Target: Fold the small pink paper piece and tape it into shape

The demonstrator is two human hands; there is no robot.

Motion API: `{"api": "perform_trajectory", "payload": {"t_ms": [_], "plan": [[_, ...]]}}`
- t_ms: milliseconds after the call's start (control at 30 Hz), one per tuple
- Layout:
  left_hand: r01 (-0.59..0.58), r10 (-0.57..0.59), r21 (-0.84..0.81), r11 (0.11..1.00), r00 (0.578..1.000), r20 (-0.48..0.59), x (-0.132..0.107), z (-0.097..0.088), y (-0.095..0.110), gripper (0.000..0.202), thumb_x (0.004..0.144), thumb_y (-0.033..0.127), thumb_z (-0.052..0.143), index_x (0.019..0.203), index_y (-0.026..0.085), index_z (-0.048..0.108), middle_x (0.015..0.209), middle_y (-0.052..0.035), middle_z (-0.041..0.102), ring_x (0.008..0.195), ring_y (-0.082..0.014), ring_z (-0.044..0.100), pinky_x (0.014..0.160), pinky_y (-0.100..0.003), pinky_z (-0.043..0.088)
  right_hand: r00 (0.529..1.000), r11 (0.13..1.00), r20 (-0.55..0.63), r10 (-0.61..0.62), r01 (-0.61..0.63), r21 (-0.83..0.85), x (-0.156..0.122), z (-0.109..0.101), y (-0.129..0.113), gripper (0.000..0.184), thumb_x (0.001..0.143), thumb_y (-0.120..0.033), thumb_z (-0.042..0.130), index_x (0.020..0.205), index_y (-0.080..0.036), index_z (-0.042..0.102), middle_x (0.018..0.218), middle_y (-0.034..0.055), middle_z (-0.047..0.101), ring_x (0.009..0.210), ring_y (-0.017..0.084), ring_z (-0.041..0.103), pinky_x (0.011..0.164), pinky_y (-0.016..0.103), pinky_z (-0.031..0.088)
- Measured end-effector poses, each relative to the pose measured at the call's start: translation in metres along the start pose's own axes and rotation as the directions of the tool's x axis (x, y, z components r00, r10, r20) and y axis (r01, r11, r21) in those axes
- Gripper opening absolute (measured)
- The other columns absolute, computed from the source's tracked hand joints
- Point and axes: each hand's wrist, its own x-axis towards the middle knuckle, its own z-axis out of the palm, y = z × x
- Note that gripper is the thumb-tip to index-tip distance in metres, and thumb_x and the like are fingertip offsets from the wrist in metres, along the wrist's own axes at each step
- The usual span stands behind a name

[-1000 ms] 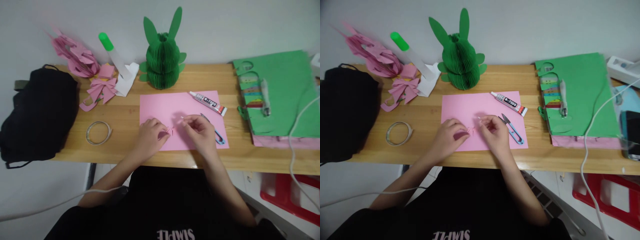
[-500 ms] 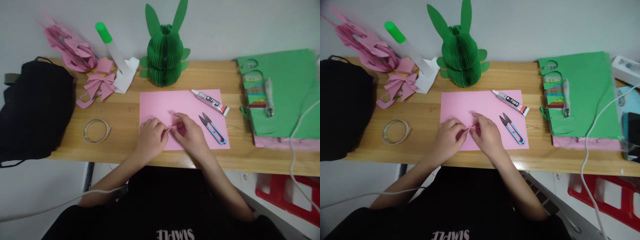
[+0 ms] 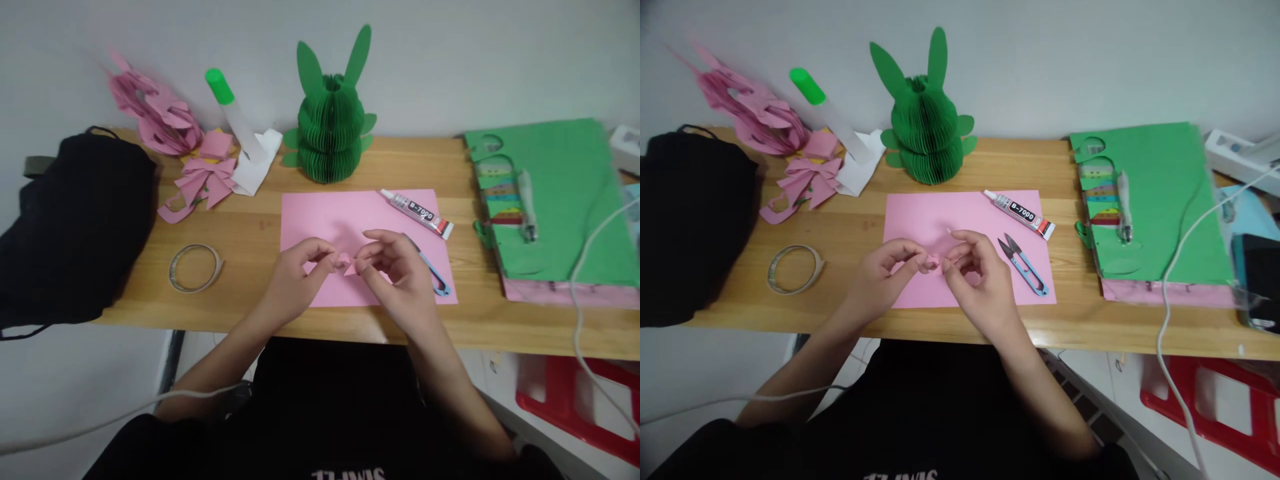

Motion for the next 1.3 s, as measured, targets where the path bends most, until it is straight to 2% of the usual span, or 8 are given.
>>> {"api": "perform_trajectory", "payload": {"t_ms": [167, 300, 400, 533, 700, 833, 1000, 1300], "plan": [[0.188, -0.163, -0.434, 0.881, 0.982, 0.097, 0.001, -0.004, 0.020, 0.011, 0.083, 0.021, 0.064, 0.074, 0.015, 0.066, 0.065, 0.0005, 0.069, 0.065, -0.0111, 0.067, 0.066, -0.022, 0.055, 0.999, 0.996, -0.051, -0.008, 0.012, 0.085, -0.010, 0.000, -0.022, 0.030, 0.085, -0.018, 0.064, 0.114, -0.023, 0.057, 0.082, -0.0022, 0.063, 0.071, 0.012, 0.060, 0.069, 0.029, 0.051], [0.236, -0.184, -0.534, 0.812, 0.971, 0.150, 0.000, -0.007, 0.031, 0.010, 0.080, 0.019, 0.066, 0.072, 0.014, 0.068, 0.061, 0.0007, 0.069, 0.060, -0.0098, 0.065, 0.063, -0.021, 0.055, 0.995, 0.994, -0.095, -0.014, 0.024, 0.103, -0.017, -0.001, -0.037, 0.028, 0.087, -0.018, 0.064, 0.114, -0.023, 0.060, 0.080, -0.0031, 0.063, 0.071, 0.010, 0.060, 0.070, 0.026, 0.051], [0.241, -0.177, -0.560, 0.792, 0.970, 0.167, -0.002, -0.008, 0.037, 0.009, 0.080, 0.017, 0.067, 0.071, 0.014, 0.068, 0.061, 0.0014, 0.070, 0.058, -0.0087, 0.065, 0.063, -0.019, 0.055, 0.992, 0.991, -0.124, 0.001, 0.016, 0.136, -0.018, -0.002, -0.041, 0.022, 0.090, -0.025, 0.062, 0.111, -0.024, 0.063, 0.079, -0.0030, 0.064, 0.072, 0.010, 0.060, 0.071, 0.025, 0.051], [0.224, -0.153, -0.563, 0.795, 0.973, 0.172, -0.007, -0.010, 0.043, 0.008, 0.080, 0.016, 0.067, 0.073, 0.015, 0.068, 0.063, 0.0024, 0.071, 0.059, -0.0085, 0.066, 0.062, -0.019, 0.056, 0.991, 0.957, -0.073, 0.114, -0.090, 0.275, -0.017, -0.007, -0.041, 0.017, 0.092, -0.032, 0.059, 0.105, -0.025, 0.068, 0.075, -0.0028, 0.065, 0.066, 0.009, 0.059, 0.061, 0.023, 0.049], [0.137, -0.059, -0.516, 0.845, 0.984, 0.165, -0.013, -0.013, 0.047, 0.010, 0.084, 0.013, 0.064, 0.075, 0.017, 0.068, 0.068, 0.0024, 0.073, 0.065, -0.0094, 0.070, 0.063, -0.018, 0.057, 0.969, 0.897, 0.118, 0.217, -0.245, 0.367, -0.018, -0.011, -0.044, 0.022, 0.088, -0.024, 0.061, 0.110, -0.026, 0.066, 0.066, -0.0044, 0.064, 0.054, 0.009, 0.055, 0.056, 0.024, 0.046], [0.061, 0.011, -0.409, 0.910, 0.985, 0.171, -0.018, -0.015, 0.047, 0.006, 0.085, 0.015, 0.066, 0.082, 0.019, 0.069, 0.078, 0.0018, 0.074, 0.073, -0.0094, 0.070, 0.067, -0.019, 0.055, 0.957, 0.873, 0.164, 0.238, -0.285, 0.395, -0.018, -0.012, -0.044, 0.029, 0.082, -0.017, 0.064, 0.110, -0.027, 0.065, 0.066, -0.0057, 0.062, 0.055, 0.010, 0.055, 0.052, 0.022, 0.047], [-0.064, 0.111, -0.268, 0.961, 0.980, 0.165, -0.025, -0.018, 0.047, 0.011, 0.084, 0.014, 0.069, 0.091, 0.023, 0.070, 0.089, 0.0025, 0.074, 0.082, -0.0092, 0.066, 0.074, -0.021, 0.051, 0.975, 0.907, 0.159, 0.154, -0.203, 0.369, -0.020, -0.016, -0.046, 0.037, 0.081, -0.011, 0.066, 0.113, -0.030, 0.064, 0.067, -0.0069, 0.061, 0.057, 0.008, 0.054, 0.052, 0.019, 0.048], [-0.166, 0.197, -0.225, 0.960, 0.972, 0.126, -0.030, -0.018, 0.048, 0.017, 0.085, 0.006, 0.065, 0.089, 0.022, 0.067, 0.085, 0.0040, 0.069, 0.081, -0.0075, 0.064, 0.075, -0.019, 0.051, 0.989, 0.987, 0.116, -0.090, 0.073, 0.144, -0.030, -0.019, -0.059, 0.045, 0.085, -0.009, 0.064, 0.123, -0.032, 0.056, 0.071, -0.0059, 0.062, 0.061, 0.010, 0.058, 0.056, 0.024, 0.050]]}}
